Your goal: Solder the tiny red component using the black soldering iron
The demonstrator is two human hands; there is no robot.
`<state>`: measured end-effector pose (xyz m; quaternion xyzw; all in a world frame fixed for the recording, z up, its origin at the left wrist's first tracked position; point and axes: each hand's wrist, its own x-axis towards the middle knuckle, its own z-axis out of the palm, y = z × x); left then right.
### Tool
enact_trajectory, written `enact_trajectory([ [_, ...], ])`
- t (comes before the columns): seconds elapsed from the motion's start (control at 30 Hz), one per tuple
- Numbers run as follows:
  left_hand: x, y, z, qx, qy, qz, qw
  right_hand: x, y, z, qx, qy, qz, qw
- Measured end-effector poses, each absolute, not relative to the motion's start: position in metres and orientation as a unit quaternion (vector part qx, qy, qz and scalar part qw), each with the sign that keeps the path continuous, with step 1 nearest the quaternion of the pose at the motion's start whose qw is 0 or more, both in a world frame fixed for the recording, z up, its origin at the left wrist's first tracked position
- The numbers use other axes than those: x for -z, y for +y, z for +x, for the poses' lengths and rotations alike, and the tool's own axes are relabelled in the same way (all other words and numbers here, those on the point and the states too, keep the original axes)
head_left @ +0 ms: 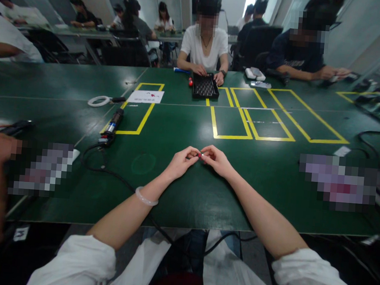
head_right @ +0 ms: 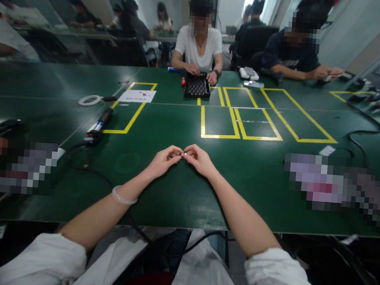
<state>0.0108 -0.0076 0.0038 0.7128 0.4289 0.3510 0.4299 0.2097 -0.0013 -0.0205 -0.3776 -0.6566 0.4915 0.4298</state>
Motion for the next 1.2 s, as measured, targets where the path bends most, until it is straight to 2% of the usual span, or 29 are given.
enact_trajectory([
  [0.53, -0.014, -0.016, 0.013, -0.342, 0.423, 0.757, 0.362, 0.017, -0.001, 0.210, -0.535, -0.629, -0.369, 0.427],
  [0.73, -0.010, -0.013, 0.012, -0.353, 0.429, 0.748, 0.363, 0.020, -0.002, 0.210, -0.500, -0.658, -0.356, 0.435],
  [0.97, -0.012, -0.013, 0.012, -0.352, 0.431, 0.744, 0.371, 0.014, -0.003, 0.212, -0.439, -0.690, -0.410, 0.404],
  [1.2, -0.015, -0.010, 0.005, -0.347, 0.440, 0.742, 0.369, 0.011, -0.004, 0.213, -0.443, -0.691, -0.416, 0.392],
])
